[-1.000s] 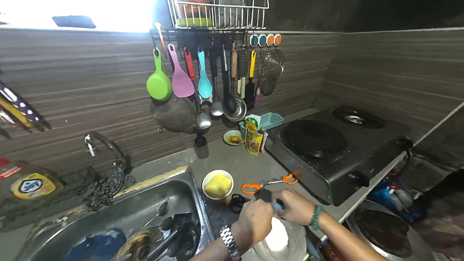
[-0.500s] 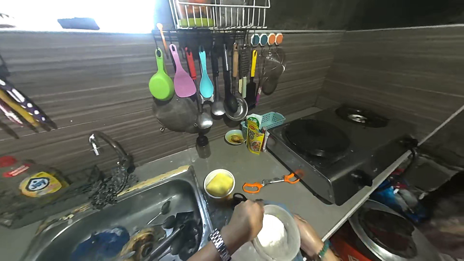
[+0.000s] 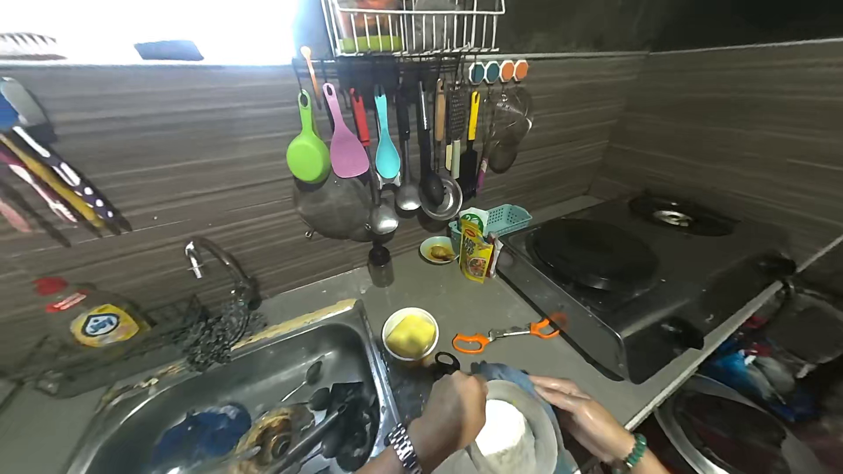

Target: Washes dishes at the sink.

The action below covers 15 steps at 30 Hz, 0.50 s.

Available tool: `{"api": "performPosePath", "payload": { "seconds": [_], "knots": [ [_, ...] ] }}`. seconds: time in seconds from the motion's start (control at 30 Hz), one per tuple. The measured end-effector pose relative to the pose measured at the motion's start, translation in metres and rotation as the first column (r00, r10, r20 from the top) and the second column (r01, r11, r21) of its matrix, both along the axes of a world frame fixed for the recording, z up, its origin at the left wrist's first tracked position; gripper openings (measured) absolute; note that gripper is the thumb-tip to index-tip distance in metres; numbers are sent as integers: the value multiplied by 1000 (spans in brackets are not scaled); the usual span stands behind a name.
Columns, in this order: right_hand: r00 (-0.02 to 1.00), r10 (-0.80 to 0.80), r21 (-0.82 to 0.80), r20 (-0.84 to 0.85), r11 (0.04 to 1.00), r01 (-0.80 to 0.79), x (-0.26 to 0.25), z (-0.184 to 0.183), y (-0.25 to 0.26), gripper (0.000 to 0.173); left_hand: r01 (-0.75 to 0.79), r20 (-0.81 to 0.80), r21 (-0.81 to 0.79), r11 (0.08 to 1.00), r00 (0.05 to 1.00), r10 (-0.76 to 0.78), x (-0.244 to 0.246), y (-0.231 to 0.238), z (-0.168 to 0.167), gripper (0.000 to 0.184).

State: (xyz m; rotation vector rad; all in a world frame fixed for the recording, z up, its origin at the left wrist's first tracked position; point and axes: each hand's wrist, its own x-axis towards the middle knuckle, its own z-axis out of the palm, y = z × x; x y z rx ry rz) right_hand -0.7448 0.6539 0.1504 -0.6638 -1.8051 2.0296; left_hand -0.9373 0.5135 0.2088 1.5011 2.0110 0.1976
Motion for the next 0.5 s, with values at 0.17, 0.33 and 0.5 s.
{"api": "performPosePath", "payload": {
  "seconds": [0.17, 0.33, 0.5],
  "knots": [
    [923, 77, 524, 376, 804, -281, 11, 42, 11, 37, 10, -5, -56, 998, 1000, -10, 2, 5, 7, 34],
    [737, 32, 601, 675, 556, -575, -18, 96, 3, 21, 31, -30, -74, 997, 999, -34, 4, 5, 9, 33],
    [956, 10, 814, 295, 521, -256, -12, 69, 8, 18, 18, -23, -36, 999, 1000, -19, 4, 2, 8, 31]
  ]
}}
